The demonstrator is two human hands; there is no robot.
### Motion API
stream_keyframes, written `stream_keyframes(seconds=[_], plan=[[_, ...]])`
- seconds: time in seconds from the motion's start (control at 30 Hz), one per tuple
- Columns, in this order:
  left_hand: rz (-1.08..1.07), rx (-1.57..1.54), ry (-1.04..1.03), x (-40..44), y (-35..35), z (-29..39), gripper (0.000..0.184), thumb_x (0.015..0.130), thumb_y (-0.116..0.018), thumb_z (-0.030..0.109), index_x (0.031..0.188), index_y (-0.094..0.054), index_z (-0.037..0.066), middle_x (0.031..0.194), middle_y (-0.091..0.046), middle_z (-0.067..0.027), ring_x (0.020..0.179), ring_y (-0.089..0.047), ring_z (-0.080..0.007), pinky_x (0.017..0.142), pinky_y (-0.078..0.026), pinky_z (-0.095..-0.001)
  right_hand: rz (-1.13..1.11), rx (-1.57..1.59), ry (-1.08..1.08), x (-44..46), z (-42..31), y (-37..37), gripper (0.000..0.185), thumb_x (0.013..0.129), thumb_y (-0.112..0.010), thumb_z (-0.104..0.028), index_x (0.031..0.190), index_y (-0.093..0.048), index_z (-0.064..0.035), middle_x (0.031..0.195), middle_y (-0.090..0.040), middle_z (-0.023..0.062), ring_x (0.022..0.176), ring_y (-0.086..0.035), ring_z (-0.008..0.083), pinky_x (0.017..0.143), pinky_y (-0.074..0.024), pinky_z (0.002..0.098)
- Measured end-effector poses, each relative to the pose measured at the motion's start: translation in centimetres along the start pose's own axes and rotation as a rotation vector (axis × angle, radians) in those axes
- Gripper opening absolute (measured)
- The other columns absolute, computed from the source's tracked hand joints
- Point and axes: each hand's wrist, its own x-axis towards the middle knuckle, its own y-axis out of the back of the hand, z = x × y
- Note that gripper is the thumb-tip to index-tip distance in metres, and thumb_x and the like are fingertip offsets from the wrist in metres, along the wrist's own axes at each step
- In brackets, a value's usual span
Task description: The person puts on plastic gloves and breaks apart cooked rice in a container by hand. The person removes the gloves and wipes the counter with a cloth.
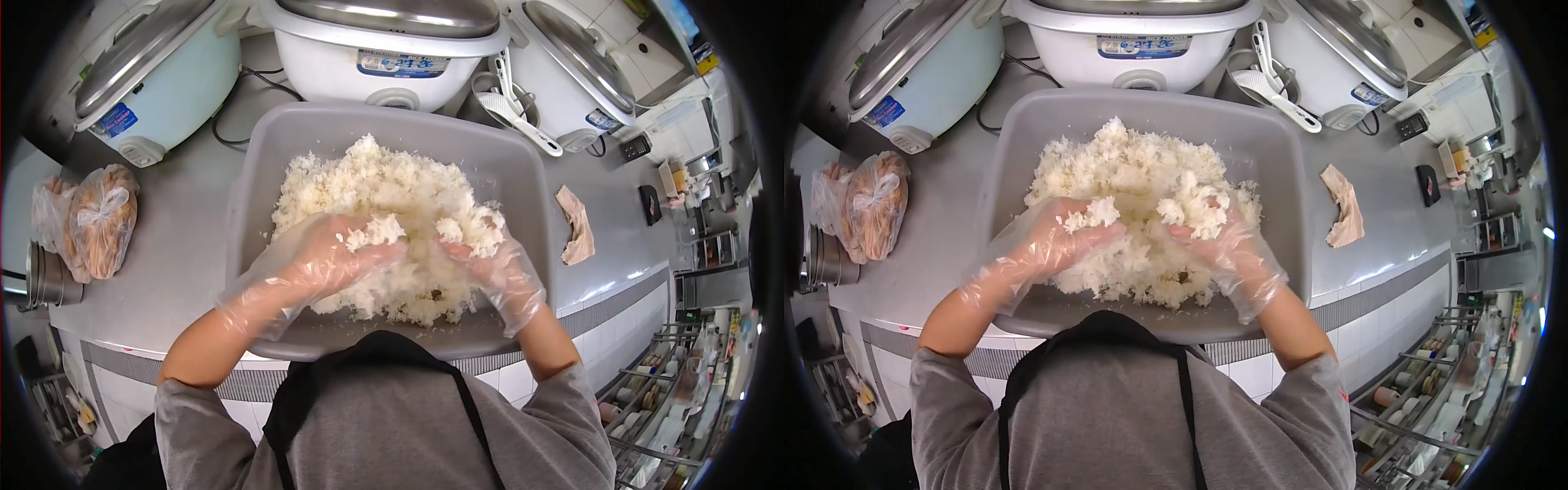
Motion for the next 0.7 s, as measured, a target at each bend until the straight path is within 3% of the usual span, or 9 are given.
stream_keyframes(seconds=[0.07,0.13,0.23,0.33,0.37,0.47,0.57,0.63,0.7], plan=[[0.026,0.002,0.172,-0.6,0.3,-0.1,0.067,0.08,-0.069,0.036,0.129,-0.041,-0.001,0.122,-0.053,-0.0204,0.107,-0.056,-0.025,0.084,-0.049,-0.0331,-0.048,0.168,-0.132,0.6,-1.1,1.3,0.065,0.078,-0.071,-0.011,0.131,-0.034,0.0019,0.124,-0.052,0.0191,0.115,-0.052,0.0273,0.1,-0.0421,0.039],[0.079,0.119,0.24,-0.7,1.1,-1.6,0.069,0.081,-0.065,0.046,0.128,-0.042,0.001,0.124,-0.052,-0.0203,0.11,-0.054,-0.0257,0.084,-0.049,-0.0358,-0.355,0.125,-0.087,4.4,1.5,4.4,0.076,0.081,-0.067,-0.027,0.139,-0.023,-0.0018,0.135,-0.038,0.0261,0.122,-0.044,0.0365,0.109,-0.0279,0.0458],[0.014,0.425,0.044,-1.3,2.3,0.5,0.079,0.084,-0.044,0.066,0.125,-0.046,-0.002,0.117,-0.055,-0.0208,0.112,-0.053,-0.0263,0.094,-0.042,-0.0339,-0.482,0.159,-0.12,8.9,4.3,5.0,0.079,0.082,-0.063,-0.043,0.14,-0.026,-0.0041,0.14,-0.028,0.0281,0.131,-0.031,0.0356,0.112,-0.0203,0.0471],[-0.064,0.554,-0.037,-1.0,3.7,1.6,0.069,0.08,-0.057,0.059,0.124,-0.048,0.007,0.13,-0.048,-0.0194,0.113,-0.053,-0.0306,0.095,-0.041,-0.0388,-0.532,-0.501,-0.078,9.3,0.9,1.0,0.074,0.08,-0.064,-0.044,0.138,-0.035,-0.0091,0.143,-0.022,0.027,0.134,-0.023,0.0374,0.111,-0.0207,0.0481],[-0.079,0.412,0.007,-0.7,4.3,2.2,0.068,0.08,-0.056,0.059,0.123,-0.049,0.007,0.13,-0.048,-0.0181,0.112,-0.054,-0.0301,0.096,-0.04,-0.0387,-0.543,-0.704,-0.04,9.1,-0.5,-0.5,0.072,0.079,-0.066,-0.043,0.137,-0.038,-0.0115,0.143,-0.022,0.0261,0.134,-0.023,0.0384,0.11,-0.0217,0.0483],[-0.035,0.118,0.077,1.1,5.9,4.1,0.065,0.081,-0.057,0.056,0.122,-0.051,0.006,0.131,-0.049,-0.0146,0.11,-0.055,-0.0278,0.096,-0.04,-0.0386,-0.567,-0.981,0.154,4.5,-1.1,-3.7,0.071,0.073,-0.072,-0.036,0.135,-0.043,-0.0192,0.142,-0.027,0.0229,0.129,-0.03,0.0409,0.108,-0.027,0.0487],[0.159,0.136,-0.003,5.1,6.5,4.5,0.065,0.08,-0.061,0.051,0.126,-0.048,0.006,0.132,-0.049,-0.0135,0.11,-0.055,-0.0251,0.094,-0.041,-0.0399,-0.52,-1.291,0.305,-0.5,0.4,-5.4,0.073,0.067,-0.076,-0.027,0.133,-0.045,-0.0241,0.14,-0.032,0.0196,0.128,-0.032,0.0396,0.106,-0.0313,0.0488],[0.168,0.291,-0.09,11.8,7.8,-1.1,0.067,0.079,-0.063,0.049,0.129,-0.046,0.007,0.133,-0.048,-0.0146,0.113,-0.053,-0.0254,0.094,-0.041,-0.0418,-0.486,-1.329,0.394,-2.2,2.5,-4.0,0.067,0.069,-0.075,-0.021,0.13,-0.047,-0.0296,0.139,-0.033,0.0155,0.128,-0.032,0.0386,0.107,-0.03,0.0489],[0.152,0.32,-0.1,15.0,6.5,-4.5,0.07,0.078,-0.065,0.046,0.133,-0.043,0.008,0.134,-0.046,-0.0157,0.116,-0.052,-0.0257,0.095,-0.04,-0.0438,-0.498,-1.211,-0.007,-0.8,1.0,-2.7,0.065,0.073,-0.072,-0.021,0.132,-0.045,-0.0266,0.14,-0.032,0.0157,0.129,-0.03,0.0386,0.107,-0.03,0.0464]])
